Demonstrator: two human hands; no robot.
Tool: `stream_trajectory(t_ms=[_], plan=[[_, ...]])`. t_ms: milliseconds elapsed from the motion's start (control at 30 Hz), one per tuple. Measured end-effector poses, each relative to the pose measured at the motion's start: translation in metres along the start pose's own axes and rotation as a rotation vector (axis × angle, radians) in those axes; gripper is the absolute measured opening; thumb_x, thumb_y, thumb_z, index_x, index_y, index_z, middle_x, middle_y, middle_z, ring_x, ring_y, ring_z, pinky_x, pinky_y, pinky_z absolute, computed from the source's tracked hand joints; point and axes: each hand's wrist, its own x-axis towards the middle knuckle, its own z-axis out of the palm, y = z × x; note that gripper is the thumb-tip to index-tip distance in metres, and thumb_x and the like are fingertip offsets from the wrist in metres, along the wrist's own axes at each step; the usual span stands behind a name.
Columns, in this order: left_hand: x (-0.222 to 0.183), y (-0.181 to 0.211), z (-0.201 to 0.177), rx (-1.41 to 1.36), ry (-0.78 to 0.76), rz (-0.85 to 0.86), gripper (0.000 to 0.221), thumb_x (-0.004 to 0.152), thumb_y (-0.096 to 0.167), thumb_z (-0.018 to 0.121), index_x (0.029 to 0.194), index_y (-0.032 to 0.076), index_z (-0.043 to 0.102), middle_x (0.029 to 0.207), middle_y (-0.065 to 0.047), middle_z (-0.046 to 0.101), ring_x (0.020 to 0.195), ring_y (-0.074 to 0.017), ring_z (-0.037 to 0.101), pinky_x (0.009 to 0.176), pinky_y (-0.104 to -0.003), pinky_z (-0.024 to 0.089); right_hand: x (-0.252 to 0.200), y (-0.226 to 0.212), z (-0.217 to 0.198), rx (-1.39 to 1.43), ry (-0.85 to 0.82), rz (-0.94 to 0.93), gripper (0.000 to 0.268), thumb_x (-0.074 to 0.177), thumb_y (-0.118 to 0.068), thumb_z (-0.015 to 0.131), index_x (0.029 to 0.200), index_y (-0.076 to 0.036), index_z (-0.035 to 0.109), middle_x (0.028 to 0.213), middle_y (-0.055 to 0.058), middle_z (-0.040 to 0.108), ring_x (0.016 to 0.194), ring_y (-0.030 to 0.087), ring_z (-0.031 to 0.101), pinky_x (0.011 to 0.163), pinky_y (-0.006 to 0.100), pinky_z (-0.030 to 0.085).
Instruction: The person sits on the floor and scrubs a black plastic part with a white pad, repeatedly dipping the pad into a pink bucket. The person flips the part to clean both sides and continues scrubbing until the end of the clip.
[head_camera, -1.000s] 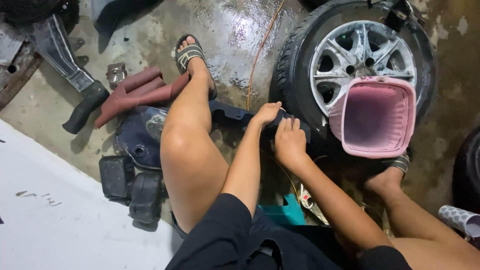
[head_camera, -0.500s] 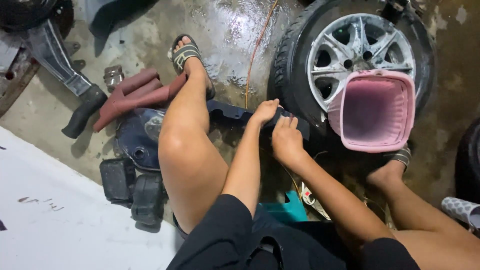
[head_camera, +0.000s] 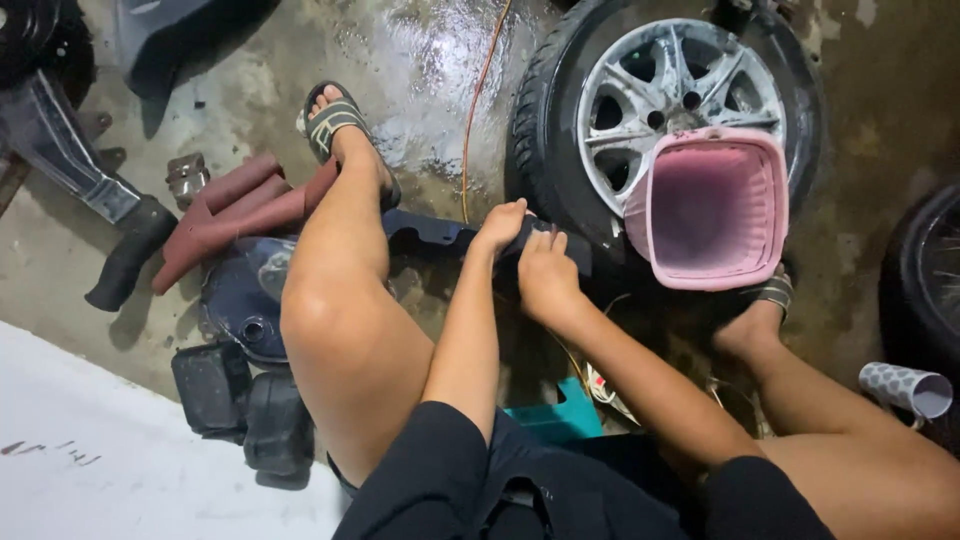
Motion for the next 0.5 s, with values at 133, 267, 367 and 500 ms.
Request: stream_trajectory(t_ms=[133,267,367,500], plan=[[0.002,-0.002,0.002,-0.03,0.016,0.003,0.051,0.102,0.051,0.048,0.114,0.012,0.079,0.124,-0.014,0.073,0.128,-0.0361,0.061,0.108,-0.047,0.047,0.01,0.005,0.002,-0.165,0.428,0.08,0.023,0.09,-0.011,0.063,0.109,0.001,0.068,0.104,0.02,0.071,0.108,0.041,0.07,0.062,0.046,0.063],[0.012,-0.006,0.001,-0.053,0.043,-0.002,0.048,0.1,0.051,0.051,0.108,0.013,0.08,0.121,-0.013,0.074,0.125,-0.032,0.064,0.104,-0.045,0.05,0.001,-0.001,-0.007,-0.086,0.309,0.013,0.035,0.086,-0.009,0.067,0.117,0.008,0.065,0.105,0.022,0.069,0.107,0.043,0.067,0.06,0.049,0.062],[0.017,-0.016,0.007,-0.073,0.019,-0.012,0.05,0.1,0.052,0.052,0.113,0.011,0.079,0.125,-0.015,0.073,0.127,-0.0322,0.062,0.105,-0.046,0.049,0.015,0.013,0.034,-0.08,0.301,0.023,0.037,0.088,-0.009,0.067,0.121,0.008,0.063,0.113,0.025,0.069,0.114,0.046,0.065,0.063,0.054,0.061],[-0.005,0.001,0.0,-0.055,0.024,0.033,0.052,0.102,0.049,0.049,0.112,0.009,0.08,0.125,-0.018,0.072,0.129,-0.037,0.06,0.109,-0.048,0.046,-0.013,-0.005,-0.013,-0.161,0.37,0.009,0.034,0.091,-0.009,0.063,0.121,0.005,0.068,0.114,0.02,0.073,0.113,0.04,0.069,0.067,0.05,0.063]])
